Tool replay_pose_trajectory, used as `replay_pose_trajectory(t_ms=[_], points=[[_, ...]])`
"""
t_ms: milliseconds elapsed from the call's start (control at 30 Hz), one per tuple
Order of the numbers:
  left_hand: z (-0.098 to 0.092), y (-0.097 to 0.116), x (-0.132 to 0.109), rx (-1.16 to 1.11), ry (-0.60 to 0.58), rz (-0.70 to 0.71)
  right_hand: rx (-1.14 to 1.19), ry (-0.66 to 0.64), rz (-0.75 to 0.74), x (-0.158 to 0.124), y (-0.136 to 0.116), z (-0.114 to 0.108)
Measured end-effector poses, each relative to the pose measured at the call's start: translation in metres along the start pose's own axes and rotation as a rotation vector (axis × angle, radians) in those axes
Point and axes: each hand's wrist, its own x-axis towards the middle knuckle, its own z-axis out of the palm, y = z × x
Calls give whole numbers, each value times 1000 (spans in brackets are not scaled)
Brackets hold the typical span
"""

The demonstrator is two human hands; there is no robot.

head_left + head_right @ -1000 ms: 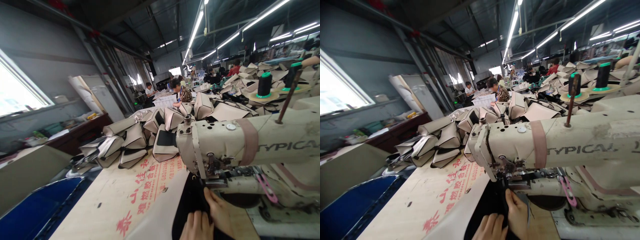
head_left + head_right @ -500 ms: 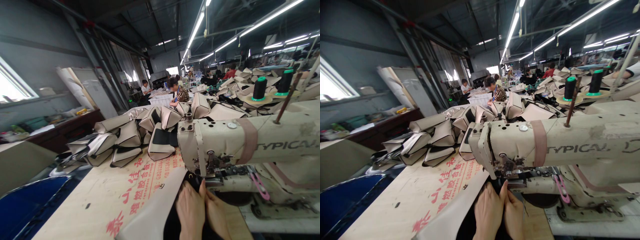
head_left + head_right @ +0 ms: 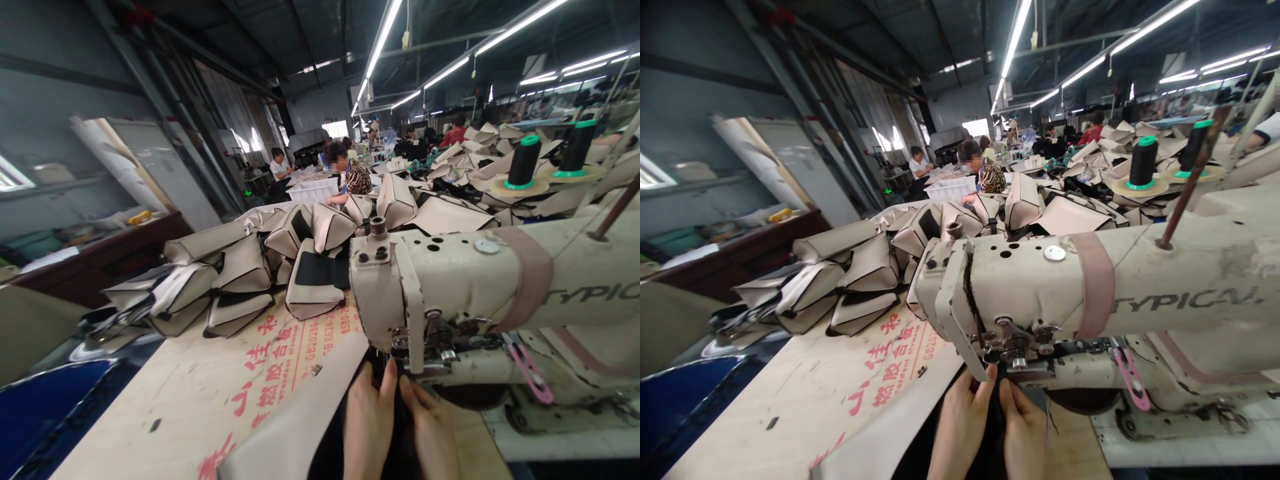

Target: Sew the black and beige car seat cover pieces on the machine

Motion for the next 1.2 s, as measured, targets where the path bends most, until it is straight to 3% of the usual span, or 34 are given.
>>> replay_pose_trajectory(t_ms=[233, 467, 1067, 1200], points=[[1, -4, 5, 72, 15, 8, 82, -83, 50, 11, 21, -8], [2, -8, 5, 21, -9, -20, 162, -109, 129, 9, 17, -7], [3, -3, 9, 2, 36, -56, -50, -43, -44, 4, -7, -3], [4, -2, 11, 8, 56, -58, -235, -176, -132, 3, -13, -15]])
